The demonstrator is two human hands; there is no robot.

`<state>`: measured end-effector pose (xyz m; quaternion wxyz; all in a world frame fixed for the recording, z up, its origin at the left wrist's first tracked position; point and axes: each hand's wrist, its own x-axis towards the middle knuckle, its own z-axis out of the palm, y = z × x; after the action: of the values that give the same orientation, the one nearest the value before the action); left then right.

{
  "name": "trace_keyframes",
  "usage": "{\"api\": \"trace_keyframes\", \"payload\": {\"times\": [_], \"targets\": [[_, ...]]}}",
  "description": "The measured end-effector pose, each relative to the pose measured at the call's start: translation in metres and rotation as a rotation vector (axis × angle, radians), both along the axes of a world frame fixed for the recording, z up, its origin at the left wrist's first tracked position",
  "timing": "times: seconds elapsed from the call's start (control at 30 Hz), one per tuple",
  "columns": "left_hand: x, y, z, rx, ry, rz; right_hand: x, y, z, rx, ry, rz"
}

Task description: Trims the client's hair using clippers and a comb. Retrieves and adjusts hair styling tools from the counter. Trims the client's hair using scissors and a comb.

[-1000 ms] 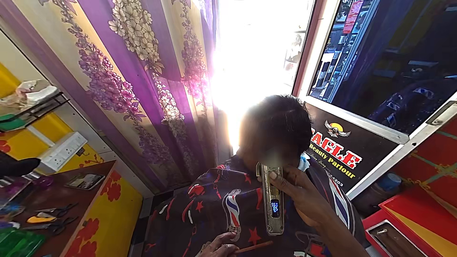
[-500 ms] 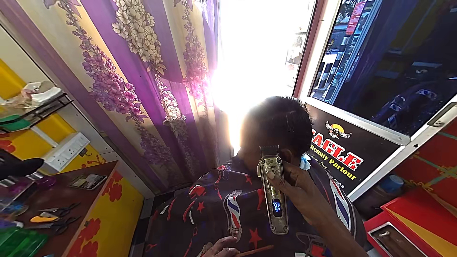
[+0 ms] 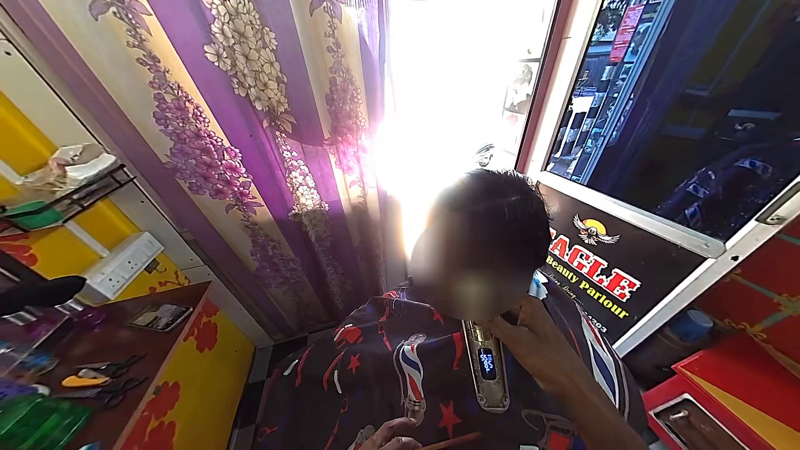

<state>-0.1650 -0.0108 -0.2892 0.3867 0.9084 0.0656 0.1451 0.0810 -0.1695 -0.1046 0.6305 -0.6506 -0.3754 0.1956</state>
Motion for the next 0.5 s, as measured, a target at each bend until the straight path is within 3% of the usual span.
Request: {"api": "trace_keyframes", "payload": {"times": [0.23, 0.4, 0.5], "targets": [[0.001, -0.001, 0.0, -0.01, 0.004, -0.004, -0.002, 0.001, 0.002, -0.031, -0.184, -0.023], [-0.001, 0.002, -0.008, 0.0, 0.022, -0.011, 0.003, -0.006, -0.014, 0.102, 0.234, 0.13], [-0.002, 0.002, -0.008, 0.006, 0.019, -0.011, 0.007, -0.006, -0.016, 0.151, 0.306, 0.171]]}}
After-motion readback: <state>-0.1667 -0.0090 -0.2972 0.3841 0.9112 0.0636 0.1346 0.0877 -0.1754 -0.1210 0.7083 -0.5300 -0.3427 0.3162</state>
